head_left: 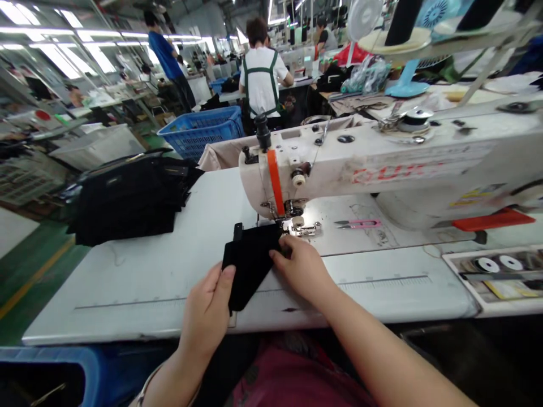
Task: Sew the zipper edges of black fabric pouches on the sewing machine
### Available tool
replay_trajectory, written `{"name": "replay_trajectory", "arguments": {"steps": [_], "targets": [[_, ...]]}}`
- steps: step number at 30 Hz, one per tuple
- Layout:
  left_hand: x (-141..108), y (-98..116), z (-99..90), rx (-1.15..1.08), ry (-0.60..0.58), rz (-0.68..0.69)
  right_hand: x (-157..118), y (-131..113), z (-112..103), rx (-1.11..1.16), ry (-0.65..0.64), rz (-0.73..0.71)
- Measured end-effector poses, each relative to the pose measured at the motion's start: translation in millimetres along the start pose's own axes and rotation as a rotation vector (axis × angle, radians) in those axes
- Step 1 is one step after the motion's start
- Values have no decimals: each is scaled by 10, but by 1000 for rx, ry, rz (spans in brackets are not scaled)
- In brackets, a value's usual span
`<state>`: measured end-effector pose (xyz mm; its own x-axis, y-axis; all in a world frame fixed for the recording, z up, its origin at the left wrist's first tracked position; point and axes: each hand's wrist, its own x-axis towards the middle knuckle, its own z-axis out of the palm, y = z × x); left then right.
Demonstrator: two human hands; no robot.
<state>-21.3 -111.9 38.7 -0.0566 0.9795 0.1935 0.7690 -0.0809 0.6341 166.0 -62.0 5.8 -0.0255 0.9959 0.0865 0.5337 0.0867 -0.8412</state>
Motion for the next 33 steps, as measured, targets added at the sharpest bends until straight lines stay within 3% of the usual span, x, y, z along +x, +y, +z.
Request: {"name": "replay_trajectory", "arguments": {"steps": [2, 4, 7, 9, 11, 14, 18, 23, 29, 33], "targets": [[11, 10, -16, 6, 4, 114, 12, -32, 1, 77, -61, 29], [2, 13, -24, 14, -14, 322, -98, -57, -32, 162, -143, 59], [-59, 4, 5, 37, -89, 619, -437, -77, -106, 260, -250, 108], [-122, -14, 55, 58, -164, 699, -698, -64, -152, 287, -283, 139], [-183, -38, 116, 111, -251, 697, -922, -20, -188, 222, -269, 108], [-241, -71, 190, 248, -337, 671, -1119, 103, -216, -30, -181, -156], [-237, -85, 233, 250, -329, 639, -1131, 279, -193, -296, -113, -444], [-232, -63, 240, 207, -297, 597, -1011, 371, -142, -328, -47, -584], [-314, -48, 210, 241, -275, 758, -985, 425, -160, -338, -44, -686], [-308, -42, 163, 214, -289, 759, -991, 438, -185, -330, -19, -722]]}}
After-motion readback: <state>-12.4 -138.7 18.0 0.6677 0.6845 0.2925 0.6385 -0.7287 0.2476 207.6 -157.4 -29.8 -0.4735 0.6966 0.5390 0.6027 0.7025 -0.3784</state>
